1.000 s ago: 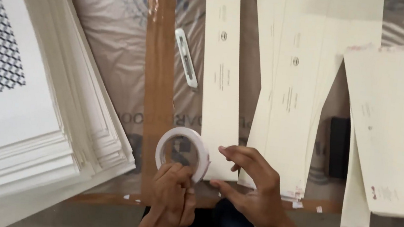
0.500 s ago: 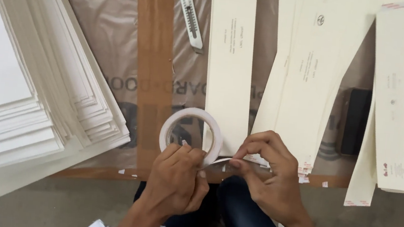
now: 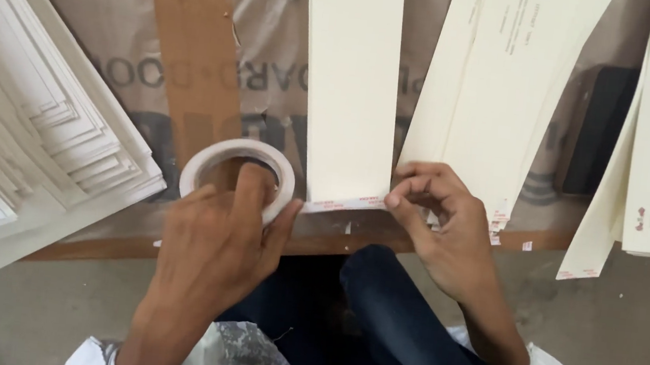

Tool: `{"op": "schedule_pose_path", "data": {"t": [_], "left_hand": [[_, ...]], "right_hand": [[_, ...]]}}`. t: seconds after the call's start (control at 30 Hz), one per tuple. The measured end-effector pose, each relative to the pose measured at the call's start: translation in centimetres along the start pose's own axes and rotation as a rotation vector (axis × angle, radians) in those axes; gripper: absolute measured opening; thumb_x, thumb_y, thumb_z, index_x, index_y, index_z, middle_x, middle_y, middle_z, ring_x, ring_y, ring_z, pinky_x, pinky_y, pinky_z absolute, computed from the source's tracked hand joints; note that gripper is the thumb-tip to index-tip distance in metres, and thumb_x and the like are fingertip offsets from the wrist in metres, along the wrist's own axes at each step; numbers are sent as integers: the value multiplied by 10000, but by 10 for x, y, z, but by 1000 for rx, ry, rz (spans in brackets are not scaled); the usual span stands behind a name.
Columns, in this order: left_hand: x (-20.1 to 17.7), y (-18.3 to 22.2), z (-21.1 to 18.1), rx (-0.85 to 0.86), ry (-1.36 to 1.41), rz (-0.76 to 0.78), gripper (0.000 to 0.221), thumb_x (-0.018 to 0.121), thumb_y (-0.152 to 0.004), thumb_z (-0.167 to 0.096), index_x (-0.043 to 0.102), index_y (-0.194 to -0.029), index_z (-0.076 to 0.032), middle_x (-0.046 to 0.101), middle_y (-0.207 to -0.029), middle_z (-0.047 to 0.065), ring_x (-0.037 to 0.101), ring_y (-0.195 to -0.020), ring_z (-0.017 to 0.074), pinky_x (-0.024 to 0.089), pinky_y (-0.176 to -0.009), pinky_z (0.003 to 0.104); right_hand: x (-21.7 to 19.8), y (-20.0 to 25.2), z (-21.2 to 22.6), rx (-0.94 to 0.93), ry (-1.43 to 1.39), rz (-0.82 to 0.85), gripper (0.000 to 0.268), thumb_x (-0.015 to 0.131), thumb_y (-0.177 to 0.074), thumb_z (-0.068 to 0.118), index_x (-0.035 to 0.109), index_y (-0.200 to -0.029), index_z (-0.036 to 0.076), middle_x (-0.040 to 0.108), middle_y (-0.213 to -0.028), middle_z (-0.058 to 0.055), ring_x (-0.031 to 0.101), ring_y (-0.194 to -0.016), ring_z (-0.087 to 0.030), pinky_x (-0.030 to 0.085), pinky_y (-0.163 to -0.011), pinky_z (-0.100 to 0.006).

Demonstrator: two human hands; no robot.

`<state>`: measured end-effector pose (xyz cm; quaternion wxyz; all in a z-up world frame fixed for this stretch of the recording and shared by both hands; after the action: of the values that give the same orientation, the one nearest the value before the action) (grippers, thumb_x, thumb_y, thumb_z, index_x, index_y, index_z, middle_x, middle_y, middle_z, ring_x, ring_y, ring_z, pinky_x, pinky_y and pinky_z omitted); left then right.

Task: Applying double-sided adhesive strips to paper labels or inserts on a work table.

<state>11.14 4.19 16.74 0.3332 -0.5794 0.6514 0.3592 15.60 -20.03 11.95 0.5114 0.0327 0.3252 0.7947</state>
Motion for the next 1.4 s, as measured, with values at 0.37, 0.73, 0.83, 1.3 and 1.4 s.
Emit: {"op": "schedule_pose_path", "data": {"t": [0.37, 0.73, 0.83, 1.3, 1.4], "left_hand": [[-1, -9, -3, -144, -119, 164, 469, 699, -933, -334, 564, -1217, 14, 652, -575, 148, 651, -459, 346, 488, -416, 438], [-3, -9, -6, -134, -73, 133, 370, 713, -919, -315, 581, -1125, -37, 691, -649, 107, 657, -474, 335, 486, -421, 438], [-4, -9, -8, -119, -88, 118, 369, 718, -920, -314, 585, -1122, -35, 668, -649, 128, 649, -482, 347, 478, -429, 446], [-3, -14, -10, -114, -154, 193, 355, 691, -931, -299, 608, -1141, -24, 604, -519, 126, 611, -423, 336, 462, -419, 447], [-2, -14, -10, -116, -112, 180, 345, 686, -935, -299, 607, -1119, -18, 608, -522, 113, 612, -443, 333, 467, -445, 451]], "right_hand": [[5, -5, -1, -68, -60, -77, 103, 741, -915, 125, 753, -916, 22, 670, -1304, -138, 657, -1220, -212, 511, -1069, -347], [7, -6, -1, -37, -69, -86, 90, 756, -894, 105, 740, -898, 16, 657, -1301, -143, 683, -1152, -204, 563, -1007, -339], [7, -5, 1, -33, -82, -92, 89, 756, -894, 93, 727, -899, 9, 653, -1307, -149, 704, -1113, -210, 576, -984, -335], [8, 1, 15, -75, 169, -184, 138, 815, -823, 71, 684, -789, 46, 697, -1095, -112, 709, -962, -165, 608, -836, -293], [6, 7, 21, -80, 342, -291, 335, 880, -802, 81, 569, -707, 1, 696, -1004, -97, 696, -921, -161, 573, -789, -293]]}}
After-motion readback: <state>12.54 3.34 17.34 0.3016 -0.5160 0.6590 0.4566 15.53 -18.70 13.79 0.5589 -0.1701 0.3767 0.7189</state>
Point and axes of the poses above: each hand's wrist, its own y-axis away from the middle knuckle, its own x-axis out of the palm, z = x × y, the point moved 4 cm from there along -y, towards the middle knuckle
